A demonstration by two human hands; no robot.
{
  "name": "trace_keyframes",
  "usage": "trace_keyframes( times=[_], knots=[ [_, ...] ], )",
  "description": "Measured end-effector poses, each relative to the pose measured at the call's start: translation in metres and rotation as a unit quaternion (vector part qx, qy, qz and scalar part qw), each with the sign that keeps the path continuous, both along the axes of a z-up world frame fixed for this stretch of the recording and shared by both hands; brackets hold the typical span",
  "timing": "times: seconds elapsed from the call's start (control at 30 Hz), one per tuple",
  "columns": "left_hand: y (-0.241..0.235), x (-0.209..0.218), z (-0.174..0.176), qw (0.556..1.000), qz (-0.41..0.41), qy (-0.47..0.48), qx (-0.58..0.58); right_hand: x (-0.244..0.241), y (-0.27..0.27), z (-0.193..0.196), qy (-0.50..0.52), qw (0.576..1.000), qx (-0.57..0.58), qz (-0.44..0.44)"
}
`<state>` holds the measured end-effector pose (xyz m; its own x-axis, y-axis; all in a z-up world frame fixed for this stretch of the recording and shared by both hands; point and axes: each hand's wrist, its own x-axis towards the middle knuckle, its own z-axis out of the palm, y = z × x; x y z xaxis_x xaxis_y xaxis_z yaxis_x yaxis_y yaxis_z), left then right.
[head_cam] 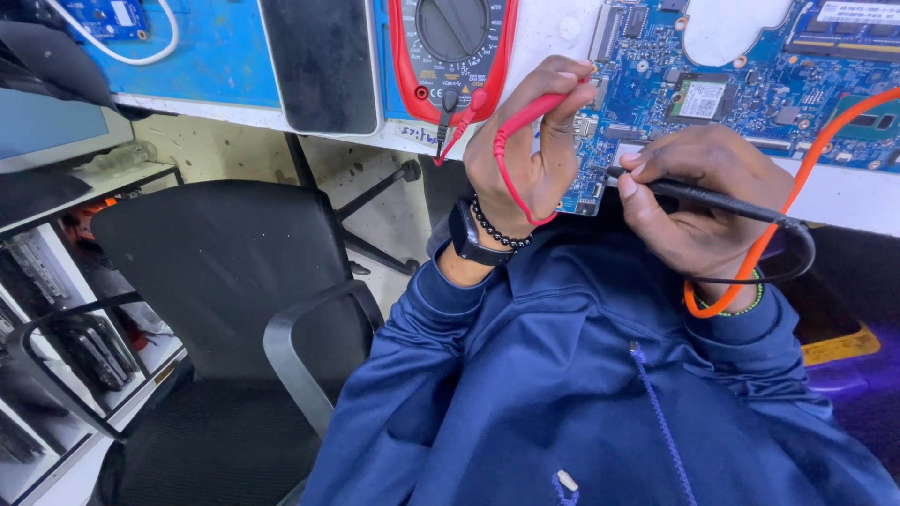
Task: The person uses a multimeter to test various points on a blue laptop motherboard. They hold the red and black probes in each hand and touch them to different components on the board while observing the digital display. The person occasionally moves the probes to different areas of the board.
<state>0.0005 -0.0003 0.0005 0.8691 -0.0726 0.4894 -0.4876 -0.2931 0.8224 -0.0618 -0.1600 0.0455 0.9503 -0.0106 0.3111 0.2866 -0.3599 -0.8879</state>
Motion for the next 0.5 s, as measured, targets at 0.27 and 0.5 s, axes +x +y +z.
trace_keyframes(
  times=[0.27, 0.5],
  knots=[
    [0.0005, -0.0004, -0.0007, 1.0, 0.006, -0.001, 0.008, 0.0004, 0.0001, 0.0005, 0.0, 1.0, -0.002, 0.002],
    [0.0001, 0.0, -0.0004, 1.0, 0.007, -0.004, 0.007, -0.0003, -0.0001, -0.0004, -0.002, 1.0, 0.003, 0.002]
  ],
)
